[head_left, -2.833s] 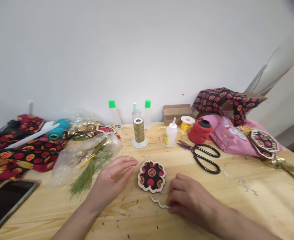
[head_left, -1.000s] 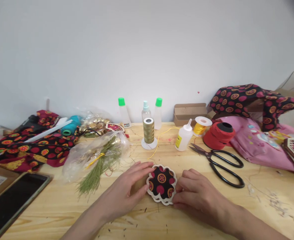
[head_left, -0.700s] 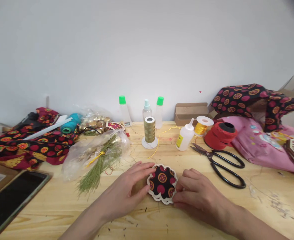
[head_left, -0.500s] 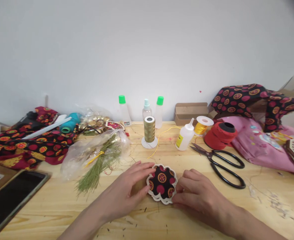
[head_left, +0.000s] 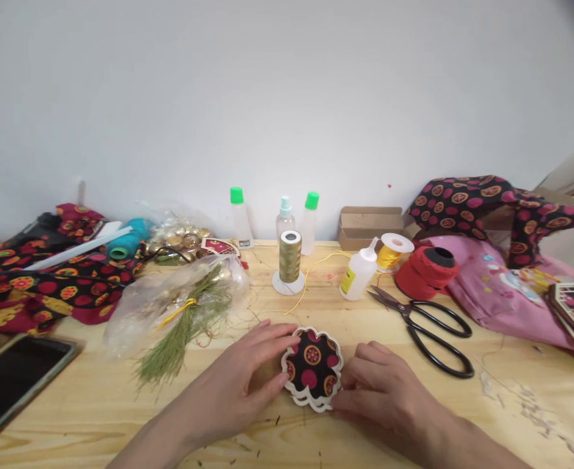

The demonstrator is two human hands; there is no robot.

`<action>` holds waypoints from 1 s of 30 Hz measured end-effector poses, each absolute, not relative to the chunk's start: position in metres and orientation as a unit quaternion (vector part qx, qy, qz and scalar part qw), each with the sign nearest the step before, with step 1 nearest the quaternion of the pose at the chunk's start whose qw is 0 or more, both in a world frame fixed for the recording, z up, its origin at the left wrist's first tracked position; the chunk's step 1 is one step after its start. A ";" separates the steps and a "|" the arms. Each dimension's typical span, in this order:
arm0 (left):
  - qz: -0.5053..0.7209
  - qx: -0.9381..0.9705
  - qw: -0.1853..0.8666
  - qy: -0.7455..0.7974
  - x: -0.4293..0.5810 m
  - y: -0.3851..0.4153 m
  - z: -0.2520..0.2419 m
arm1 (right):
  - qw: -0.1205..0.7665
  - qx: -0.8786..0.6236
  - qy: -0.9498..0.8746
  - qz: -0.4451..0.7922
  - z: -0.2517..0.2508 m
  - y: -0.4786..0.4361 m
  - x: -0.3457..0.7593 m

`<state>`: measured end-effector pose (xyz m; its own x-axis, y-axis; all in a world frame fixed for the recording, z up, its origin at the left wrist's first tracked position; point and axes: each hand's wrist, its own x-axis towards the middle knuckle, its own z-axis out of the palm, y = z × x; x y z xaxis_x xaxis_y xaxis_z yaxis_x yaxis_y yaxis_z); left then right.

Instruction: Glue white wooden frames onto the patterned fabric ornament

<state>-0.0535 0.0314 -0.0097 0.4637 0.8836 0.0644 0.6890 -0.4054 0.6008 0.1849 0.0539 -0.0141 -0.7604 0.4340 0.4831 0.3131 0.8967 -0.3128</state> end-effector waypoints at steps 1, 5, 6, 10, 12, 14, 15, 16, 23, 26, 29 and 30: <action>0.188 0.816 0.258 0.482 -0.054 0.031 -0.010 | 0.287 -0.202 -0.931 0.105 -0.014 0.054 0.185; 0.179 0.816 0.261 0.484 -0.054 0.030 -0.010 | 0.290 -0.204 -0.930 0.095 -0.014 0.055 0.185; 0.180 0.816 0.261 0.484 -0.054 0.030 -0.010 | 0.288 -0.203 -0.931 0.095 -0.014 0.055 0.185; 0.193 0.815 0.265 0.479 -0.054 0.031 -0.011 | 0.282 -0.200 -0.933 0.099 -0.013 0.054 0.186; 0.197 0.815 0.266 0.476 -0.054 0.031 -0.011 | 0.282 -0.200 -0.933 0.098 -0.013 0.054 0.186; 0.195 0.816 0.267 0.475 -0.053 0.031 -0.010 | 0.285 -0.198 -0.933 0.094 -0.012 0.053 0.185; 0.192 0.817 0.266 0.475 -0.053 0.031 -0.010 | 0.284 -0.198 -0.933 0.094 -0.013 0.053 0.185; 0.190 0.818 0.265 0.473 -0.053 0.031 -0.010 | 0.285 -0.198 -0.933 0.093 -0.013 0.053 0.185; 0.189 0.822 0.253 0.474 -0.055 0.029 -0.011 | 0.275 -0.205 -0.934 0.096 -0.012 0.055 0.184; 0.194 0.818 0.254 0.478 -0.056 0.028 -0.010 | 0.277 -0.205 -0.932 0.109 -0.012 0.054 0.183; 0.188 0.820 0.251 0.478 -0.056 0.027 -0.009 | 0.275 -0.205 -0.931 0.121 -0.014 0.053 0.182; 0.182 0.821 0.250 0.480 -0.056 0.027 -0.009 | 0.275 -0.205 -0.931 0.127 -0.014 0.054 0.183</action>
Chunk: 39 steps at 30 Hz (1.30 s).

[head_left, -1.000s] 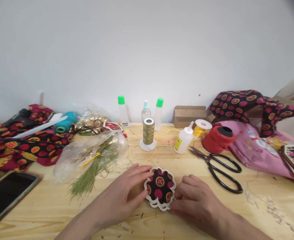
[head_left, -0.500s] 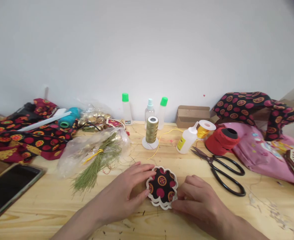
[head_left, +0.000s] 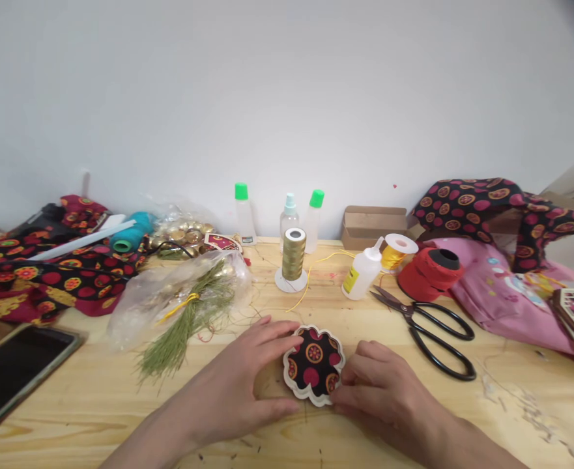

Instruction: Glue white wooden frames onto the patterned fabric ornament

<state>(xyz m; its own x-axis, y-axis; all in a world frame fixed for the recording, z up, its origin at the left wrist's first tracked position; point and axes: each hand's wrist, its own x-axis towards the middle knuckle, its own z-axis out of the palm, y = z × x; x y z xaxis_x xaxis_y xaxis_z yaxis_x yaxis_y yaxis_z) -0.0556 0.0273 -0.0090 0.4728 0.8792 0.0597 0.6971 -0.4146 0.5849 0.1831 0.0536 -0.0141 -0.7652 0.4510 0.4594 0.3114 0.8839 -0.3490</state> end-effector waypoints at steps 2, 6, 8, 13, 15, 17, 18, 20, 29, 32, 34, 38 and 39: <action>0.172 0.820 0.249 0.485 -0.056 0.028 -0.009 | 0.275 -0.209 -0.926 0.151 -0.015 0.056 0.186; 0.162 0.823 0.244 0.486 -0.056 0.028 -0.012 | 0.279 -0.274 -0.895 0.214 -0.014 0.065 0.196; 0.152 0.826 0.237 0.489 -0.054 0.027 -0.012 | 0.272 -0.314 -0.880 0.228 -0.014 0.068 0.200; 0.139 0.828 0.209 0.502 -0.040 0.023 -0.011 | 0.241 -0.332 -0.872 0.268 -0.014 0.069 0.199; 0.135 0.830 0.196 0.505 -0.030 0.022 -0.012 | 0.230 -0.332 -0.868 0.288 -0.013 0.067 0.197; 0.126 0.833 0.184 0.507 -0.022 0.022 -0.015 | 0.222 -0.329 -0.867 0.301 -0.012 0.066 0.195; 0.122 0.834 0.178 0.508 -0.018 0.022 -0.017 | 0.220 -0.327 -0.867 0.305 -0.012 0.065 0.194; 0.117 0.834 0.172 0.511 -0.013 0.022 -0.020 | 0.216 -0.327 -0.866 0.310 -0.011 0.064 0.193; 0.145 0.818 0.174 0.528 -0.011 0.021 -0.025 | 0.220 -0.326 -0.865 0.311 -0.010 0.064 0.192; 0.143 0.814 0.178 0.534 -0.009 0.022 -0.025 | 0.224 -0.330 -0.863 0.310 -0.011 0.063 0.192; 0.142 0.811 0.181 0.538 -0.006 0.022 -0.024 | 0.225 -0.335 -0.861 0.310 -0.011 0.062 0.191; 0.157 0.810 0.182 0.536 -0.002 0.023 -0.024 | 0.233 -0.337 -0.859 0.309 -0.012 0.061 0.191; 0.162 0.810 0.181 0.533 -0.002 0.023 -0.025 | 0.236 -0.329 -0.861 0.309 -0.012 0.061 0.192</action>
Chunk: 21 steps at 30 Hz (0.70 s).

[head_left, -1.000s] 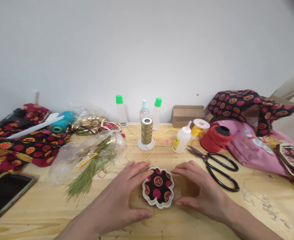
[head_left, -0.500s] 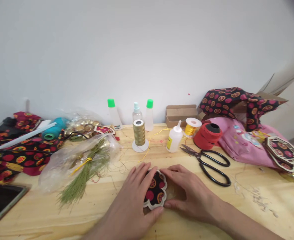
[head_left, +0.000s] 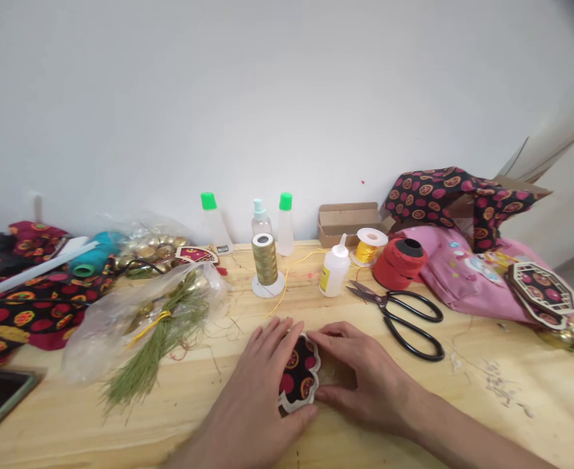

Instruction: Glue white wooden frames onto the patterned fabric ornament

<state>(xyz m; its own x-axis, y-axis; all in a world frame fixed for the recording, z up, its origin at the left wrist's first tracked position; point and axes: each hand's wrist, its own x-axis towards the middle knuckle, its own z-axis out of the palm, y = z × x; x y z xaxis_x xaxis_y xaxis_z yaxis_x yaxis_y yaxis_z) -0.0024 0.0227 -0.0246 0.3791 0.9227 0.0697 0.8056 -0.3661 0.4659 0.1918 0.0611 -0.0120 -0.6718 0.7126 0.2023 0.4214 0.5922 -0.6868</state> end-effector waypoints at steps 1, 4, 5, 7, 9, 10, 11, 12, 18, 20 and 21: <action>0.166 0.812 0.179 0.531 -0.003 0.022 -0.025 | 0.240 -0.318 -0.864 0.307 -0.012 0.062 0.192; 0.172 0.812 0.167 0.531 -0.008 0.020 -0.026 | 0.263 -0.284 -0.877 0.284 -0.013 0.066 0.195; 0.173 0.813 0.162 0.532 -0.010 0.019 -0.026 | 0.272 -0.280 -0.880 0.272 -0.014 0.068 0.196; 0.176 0.816 0.151 0.530 -0.012 0.017 -0.025 | 0.287 -0.281 -0.880 0.253 -0.017 0.071 0.198; 0.177 0.823 0.141 0.521 -0.012 0.016 -0.023 | 0.297 -0.277 -0.880 0.246 -0.019 0.073 0.198; 0.177 0.828 0.136 0.515 -0.011 0.015 -0.021 | 0.302 -0.273 -0.879 0.246 -0.021 0.074 0.198; 0.177 0.831 0.131 0.510 -0.010 0.015 -0.020 | 0.307 -0.270 -0.879 0.246 -0.022 0.074 0.198; 0.175 0.834 0.127 0.507 -0.009 0.015 -0.018 | 0.312 -0.269 -0.878 0.245 -0.022 0.074 0.198; 0.172 0.844 0.106 0.497 -0.005 0.014 -0.015 | 0.304 -0.285 -0.873 0.252 -0.023 0.074 0.195; 0.174 0.851 0.094 0.486 -0.005 0.013 -0.016 | 0.297 -0.292 -0.873 0.254 -0.023 0.074 0.195; 0.177 0.856 0.084 0.479 -0.005 0.013 -0.016 | 0.294 -0.295 -0.873 0.254 -0.023 0.074 0.195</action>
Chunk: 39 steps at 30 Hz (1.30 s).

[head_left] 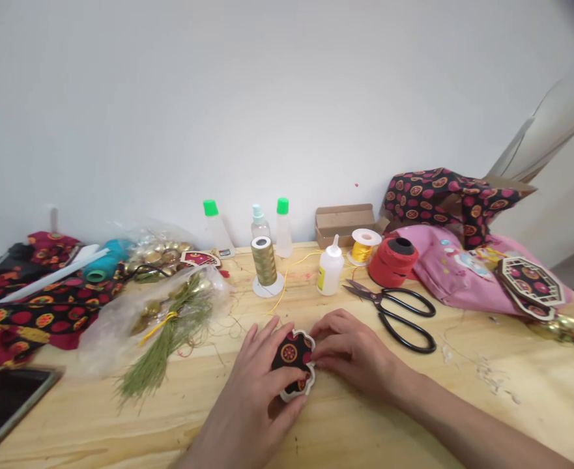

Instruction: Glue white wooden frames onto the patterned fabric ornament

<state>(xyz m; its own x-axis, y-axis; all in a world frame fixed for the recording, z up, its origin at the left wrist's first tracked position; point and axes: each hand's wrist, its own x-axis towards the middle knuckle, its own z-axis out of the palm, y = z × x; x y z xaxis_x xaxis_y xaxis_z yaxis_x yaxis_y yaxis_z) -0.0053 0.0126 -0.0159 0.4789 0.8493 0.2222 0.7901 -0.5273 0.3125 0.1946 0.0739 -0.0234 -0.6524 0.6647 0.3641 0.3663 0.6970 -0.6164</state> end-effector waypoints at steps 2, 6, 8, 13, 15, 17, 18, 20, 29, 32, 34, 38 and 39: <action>0.185 0.865 0.057 0.462 -0.005 0.012 -0.016 | 0.290 -0.304 -0.871 0.253 -0.024 0.074 0.195; 0.201 0.877 0.013 0.436 -0.001 0.012 -0.017 | 0.286 -0.316 -0.868 0.253 -0.025 0.074 0.194; 0.202 0.879 0.003 0.431 0.000 0.011 -0.017 | 0.288 -0.316 -0.868 0.253 -0.025 0.074 0.193; 0.199 0.882 -0.012 0.426 -0.001 0.011 -0.017 | 0.294 -0.315 -0.868 0.248 -0.026 0.073 0.192; 0.196 0.884 -0.017 0.425 -0.001 0.012 -0.017 | 0.294 -0.317 -0.867 0.248 -0.026 0.073 0.192; 0.193 0.889 -0.019 0.415 -0.001 0.012 -0.017 | 0.294 -0.318 -0.867 0.247 -0.026 0.073 0.192; 0.192 0.893 -0.020 0.408 -0.001 0.013 -0.017 | 0.295 -0.318 -0.867 0.246 -0.026 0.073 0.192; 0.196 0.899 -0.021 0.392 -0.001 0.013 -0.017 | 0.299 -0.316 -0.867 0.243 -0.026 0.073 0.192; 0.266 0.882 -0.003 0.390 0.000 0.014 -0.024 | 0.302 -0.317 -0.868 0.234 -0.028 0.074 0.192; 0.273 0.880 -0.004 0.388 0.000 0.015 -0.027 | 0.298 -0.318 -0.870 0.231 -0.028 0.073 0.192; 0.272 0.878 -0.006 0.393 0.000 0.015 -0.029 | 0.297 -0.315 -0.872 0.228 -0.029 0.073 0.192; 0.257 0.876 -0.010 0.407 -0.001 0.014 -0.028 | 0.297 -0.311 -0.876 0.221 -0.028 0.073 0.192; 0.245 0.880 -0.009 0.408 -0.001 0.014 -0.027 | 0.297 -0.312 -0.875 0.221 -0.028 0.073 0.192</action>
<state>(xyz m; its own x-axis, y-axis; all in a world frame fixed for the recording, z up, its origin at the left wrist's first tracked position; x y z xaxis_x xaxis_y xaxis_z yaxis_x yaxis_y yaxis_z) -0.0014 0.0138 -0.0266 0.5482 0.7124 0.4381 0.7216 -0.6677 0.1828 0.1922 0.0731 -0.0284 -0.6295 0.6765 0.3821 0.4141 0.7083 -0.5717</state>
